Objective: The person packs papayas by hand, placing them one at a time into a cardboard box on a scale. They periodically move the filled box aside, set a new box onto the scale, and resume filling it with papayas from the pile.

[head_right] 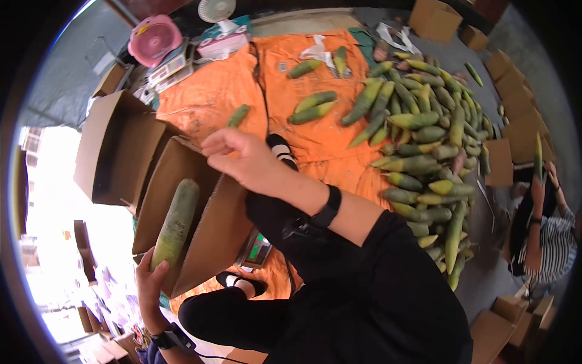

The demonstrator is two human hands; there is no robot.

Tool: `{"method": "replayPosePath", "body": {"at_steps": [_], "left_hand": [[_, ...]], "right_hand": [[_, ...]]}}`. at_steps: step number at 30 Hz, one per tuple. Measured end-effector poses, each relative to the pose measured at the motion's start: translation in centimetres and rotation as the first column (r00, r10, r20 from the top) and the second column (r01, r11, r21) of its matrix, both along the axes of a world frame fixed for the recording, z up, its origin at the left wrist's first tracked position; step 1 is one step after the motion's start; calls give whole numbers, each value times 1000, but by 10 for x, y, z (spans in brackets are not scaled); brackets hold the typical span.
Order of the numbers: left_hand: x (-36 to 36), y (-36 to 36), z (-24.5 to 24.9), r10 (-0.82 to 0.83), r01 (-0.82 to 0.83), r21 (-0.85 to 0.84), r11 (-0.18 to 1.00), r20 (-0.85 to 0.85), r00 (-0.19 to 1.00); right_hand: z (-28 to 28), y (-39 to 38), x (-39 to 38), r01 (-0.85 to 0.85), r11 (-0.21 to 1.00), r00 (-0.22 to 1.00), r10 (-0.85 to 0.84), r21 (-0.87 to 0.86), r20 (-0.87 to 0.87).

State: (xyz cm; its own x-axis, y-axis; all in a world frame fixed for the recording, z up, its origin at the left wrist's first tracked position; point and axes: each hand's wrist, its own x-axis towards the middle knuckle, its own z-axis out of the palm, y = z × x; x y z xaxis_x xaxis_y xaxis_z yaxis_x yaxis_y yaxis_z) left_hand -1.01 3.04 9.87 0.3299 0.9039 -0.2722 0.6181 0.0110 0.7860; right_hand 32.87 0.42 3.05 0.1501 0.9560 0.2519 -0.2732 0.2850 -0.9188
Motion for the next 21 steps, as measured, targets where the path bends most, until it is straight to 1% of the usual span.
{"method": "replayPosePath", "body": {"at_steps": [1,2,3,4,5,6,7,8,9,10,11,12,13,14,15,16,17,18,19,20,21], "left_hand": [[-4,6,-8,-23,23,-11,1000,-2,1000],[-10,15,-20,-38,37,-11,999,-128,991],[-12,22,-30,-51,50,-9,999,-251,967],[-10,27,-37,-70,67,-20,998,-255,964],[-7,31,-43,-121,114,-42,993,-319,940],[-3,35,-50,-171,159,-63,985,-379,909],[0,37,-59,-200,170,-110,979,-388,900],[6,36,-64,-216,185,-117,976,-387,896],[13,33,-67,-179,121,-186,975,-337,924],[16,31,-72,-135,57,-259,964,-294,946],[9,37,-82,-231,145,-320,936,-248,941],[11,35,-82,-244,154,-329,932,-250,937],[15,33,-81,-345,274,-297,915,-224,911],[17,31,-81,-443,388,-261,884,-200,874],[17,31,-83,-453,395,-272,877,-199,869],[16,33,-85,-439,374,-300,878,-190,878],[15,32,-86,-422,348,-330,877,-185,888],[21,27,-79,-425,347,-340,874,-189,885],[31,19,-64,-307,203,-381,902,-236,922],[37,14,-56,-187,55,-411,910,-287,939],[35,16,-57,-190,55,-416,908,-292,937]], "right_hand": [[-3,-13,12,112,992,992,-115,-64,-45],[-11,-26,27,138,974,988,-147,-182,-39],[-28,-37,43,184,958,982,-188,-219,4],[-46,-51,56,263,916,964,-239,-304,113],[-69,-65,68,343,861,935,-274,-377,225],[-109,-83,82,412,829,876,-247,-377,415],[-149,-104,94,478,798,785,-201,-367,586],[-169,-127,102,464,759,725,-30,-456,689],[-187,-152,106,460,705,644,153,-539,750],[-220,-180,110,450,655,599,282,-607,749],[-248,-207,112,442,597,550,410,-670,728],[-260,-230,112,415,541,517,521,-731,679],[-269,-252,111,390,477,479,625,-788,616],[-277,-273,108,391,465,488,627,-794,607],[-284,-293,104,405,429,467,663,-808,585],[-293,-309,104,418,393,444,698,-819,562],[-302,-323,104,413,383,452,702,-826,551],[-314,-335,105,391,351,422,753,-851,505],[-318,-341,102,370,319,390,799,-873,458],[-322,-345,102,364,315,395,800,-877,451],[-324,-347,104,360,314,395,802,-879,448]]}}
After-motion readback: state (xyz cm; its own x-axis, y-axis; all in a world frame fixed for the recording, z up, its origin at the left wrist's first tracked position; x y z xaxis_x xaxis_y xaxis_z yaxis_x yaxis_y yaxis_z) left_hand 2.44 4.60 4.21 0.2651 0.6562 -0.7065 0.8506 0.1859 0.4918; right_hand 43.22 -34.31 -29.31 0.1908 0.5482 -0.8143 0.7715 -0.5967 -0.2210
